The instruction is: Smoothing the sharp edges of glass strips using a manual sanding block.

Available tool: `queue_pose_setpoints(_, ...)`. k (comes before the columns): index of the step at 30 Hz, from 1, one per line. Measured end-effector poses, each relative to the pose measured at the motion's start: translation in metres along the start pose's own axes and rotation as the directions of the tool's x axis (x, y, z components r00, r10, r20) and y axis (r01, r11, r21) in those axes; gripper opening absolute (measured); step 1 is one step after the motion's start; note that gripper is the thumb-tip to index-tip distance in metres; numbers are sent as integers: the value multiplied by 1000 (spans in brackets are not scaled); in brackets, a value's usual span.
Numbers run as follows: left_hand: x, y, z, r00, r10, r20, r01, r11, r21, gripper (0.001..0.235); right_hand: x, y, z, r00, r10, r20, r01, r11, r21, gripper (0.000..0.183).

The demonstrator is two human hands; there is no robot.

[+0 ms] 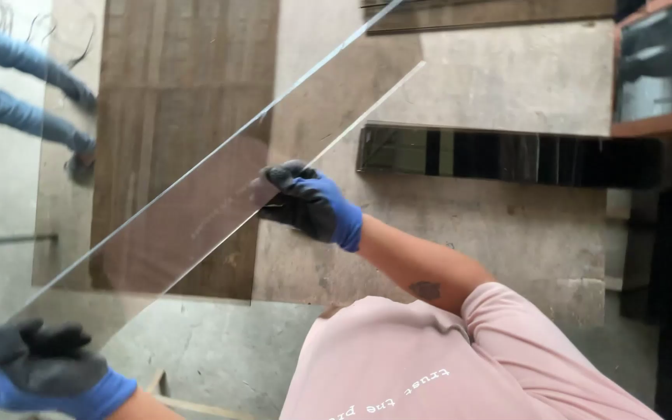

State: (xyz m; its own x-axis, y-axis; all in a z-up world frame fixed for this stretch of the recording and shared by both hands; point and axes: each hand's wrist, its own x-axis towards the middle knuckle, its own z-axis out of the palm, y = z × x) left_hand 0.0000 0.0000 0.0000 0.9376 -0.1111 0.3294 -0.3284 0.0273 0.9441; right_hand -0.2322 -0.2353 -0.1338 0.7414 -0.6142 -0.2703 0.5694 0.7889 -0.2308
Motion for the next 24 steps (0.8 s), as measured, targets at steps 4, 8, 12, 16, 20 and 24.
queue_pose_setpoints(4, 37, -81, 109, 524, 666, 531, -797, 603, 30, 15, -8, -82, -71, 958, -275, -79, 267, 958, -101, 28)
queue_pose_setpoints(8, -38, -75, 288, 770, -85, 632, 312, 914, -257, 19, -34, -179, -103, 871, -297, -393, 288, 954, -82, 13)
queue_pose_setpoints(12, -108, -126, 421, 558, -432, 708, 525, 845, 102, 22, -58, -254, -122, 658, -403, -636, 266, 915, -305, 35)
queue_pose_setpoints(16, -163, -158, 483, 439, -506, 743, 539, 809, 233, 27, -48, -308, -217, 602, -436, -669, 283, 900, -332, 34)
queue_pose_setpoints(20, -191, -190, 530, 402, -578, 710, 576, 762, 295, 28, -87, -335, -179, 639, -286, -714, 120, 954, -274, 22)
queue_pose_setpoints(24, -195, -182, 538, 418, -591, 690, 433, 797, 420, 25, -152, -348, -161, 688, -407, -601, -136, 741, -658, 37)
